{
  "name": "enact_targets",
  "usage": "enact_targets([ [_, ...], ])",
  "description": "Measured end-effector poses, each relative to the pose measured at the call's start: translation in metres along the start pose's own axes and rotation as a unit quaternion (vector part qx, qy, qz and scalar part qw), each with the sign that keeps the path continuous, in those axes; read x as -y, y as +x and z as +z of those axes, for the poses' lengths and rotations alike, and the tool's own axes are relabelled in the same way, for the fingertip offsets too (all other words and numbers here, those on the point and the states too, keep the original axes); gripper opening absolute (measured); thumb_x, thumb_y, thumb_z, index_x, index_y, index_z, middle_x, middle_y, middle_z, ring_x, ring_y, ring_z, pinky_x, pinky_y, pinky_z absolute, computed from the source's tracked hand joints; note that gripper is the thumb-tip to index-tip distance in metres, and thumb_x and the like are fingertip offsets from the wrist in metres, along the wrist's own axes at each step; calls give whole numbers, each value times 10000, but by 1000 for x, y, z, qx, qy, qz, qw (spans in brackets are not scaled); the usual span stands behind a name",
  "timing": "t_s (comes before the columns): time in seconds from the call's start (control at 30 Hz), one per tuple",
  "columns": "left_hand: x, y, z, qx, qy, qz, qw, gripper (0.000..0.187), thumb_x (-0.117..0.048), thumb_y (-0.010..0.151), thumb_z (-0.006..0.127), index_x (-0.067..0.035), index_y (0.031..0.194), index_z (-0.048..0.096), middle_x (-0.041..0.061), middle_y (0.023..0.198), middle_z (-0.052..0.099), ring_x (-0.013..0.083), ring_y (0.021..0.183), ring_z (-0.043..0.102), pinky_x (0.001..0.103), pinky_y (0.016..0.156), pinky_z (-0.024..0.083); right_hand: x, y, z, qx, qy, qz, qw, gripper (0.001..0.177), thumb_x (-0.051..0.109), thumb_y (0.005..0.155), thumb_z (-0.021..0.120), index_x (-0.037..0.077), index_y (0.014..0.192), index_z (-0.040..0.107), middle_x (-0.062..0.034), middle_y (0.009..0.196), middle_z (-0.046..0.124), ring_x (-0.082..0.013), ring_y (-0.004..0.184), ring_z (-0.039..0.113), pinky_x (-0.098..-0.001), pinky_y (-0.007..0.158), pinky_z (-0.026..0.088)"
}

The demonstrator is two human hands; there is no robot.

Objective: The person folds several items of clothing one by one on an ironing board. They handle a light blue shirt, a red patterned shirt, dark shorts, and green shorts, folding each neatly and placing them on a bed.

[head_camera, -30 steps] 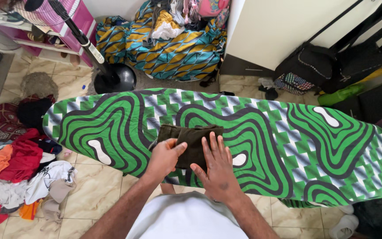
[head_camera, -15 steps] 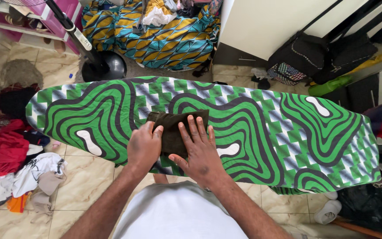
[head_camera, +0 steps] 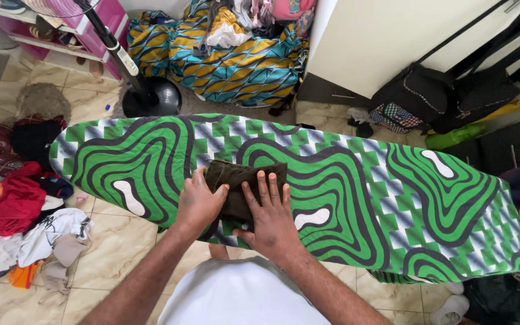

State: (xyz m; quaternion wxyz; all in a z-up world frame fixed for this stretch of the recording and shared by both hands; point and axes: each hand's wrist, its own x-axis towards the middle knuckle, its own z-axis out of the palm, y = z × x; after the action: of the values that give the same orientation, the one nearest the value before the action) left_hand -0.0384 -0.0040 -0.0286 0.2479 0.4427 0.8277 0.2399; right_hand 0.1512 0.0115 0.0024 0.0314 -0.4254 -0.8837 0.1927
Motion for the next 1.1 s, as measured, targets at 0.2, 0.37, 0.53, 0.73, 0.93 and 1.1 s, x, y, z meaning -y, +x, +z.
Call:
enact_targets([
  [0.2, -9, 15, -14, 126, -131, -158, 971, 725, -377, 805, 769, -40, 1340, 413, 214, 1058, 663, 368, 955, 686, 482, 845, 545, 9, -6, 14, -122, 7, -75, 990, 845, 299, 802, 808, 24, 1506, 430, -204, 1546, 404, -405, 1446, 328, -560, 1198, 211],
  [0.37, -34, 15, -25, 243, -381, -218, 865, 500, -387, 770, 698, -109, 1162, 559, 51, 908, 691, 195, 756, 699, 393, 635, 603, -2, -2, -2, -181, 151, -48, 971, 706, 189, 716, 813, 53, 1357, 552, -170, 1337, 623, -374, 1254, 576, -479, 1057, 448],
  [0.53, -57, 6, -35, 206, -492, -124, 837, 592, -540, 898, 666, -108, 1298, 605, 55, 859, 614, 177, 671, 567, 331, 587, 509, -48, 5, -42, -145, 458, 138, 866, 604, 50, 740, 718, 56, 1324, 569, -123, 1142, 709, -262, 1036, 714, -391, 914, 575],
  [0.73, -65, 3, 3, 81, -302, 178, 933, 605, -394, 921, 767, -39, 1380, 596, 71, 1153, 644, 177, 944, 655, 341, 717, 604, -110, -8, -48, -42, 797, 172, 578, 458, 115, 845, 553, 8, 1289, 592, -89, 1219, 699, -225, 1108, 670, -396, 968, 522],
  [0.93, -66, 4, 38, 178, -177, 76, 965, 571, -368, 888, 732, -84, 1364, 595, 78, 1071, 764, 184, 884, 733, 343, 746, 576, -115, -8, -22, -137, 599, 353, 706, 549, 171, 866, 632, 96, 1403, 554, -82, 1296, 618, -227, 1142, 614, -414, 956, 480],
  [1.1, -75, -5, 44, 98, -156, 123, 975, 567, -319, 920, 693, -88, 1416, 541, 123, 1095, 701, 248, 857, 707, 385, 742, 569, -98, -10, -19, -373, 144, 176, 899, 723, 139, 840, 722, 37, 1493, 428, -185, 1516, 438, -382, 1419, 408, -496, 1191, 318],
])
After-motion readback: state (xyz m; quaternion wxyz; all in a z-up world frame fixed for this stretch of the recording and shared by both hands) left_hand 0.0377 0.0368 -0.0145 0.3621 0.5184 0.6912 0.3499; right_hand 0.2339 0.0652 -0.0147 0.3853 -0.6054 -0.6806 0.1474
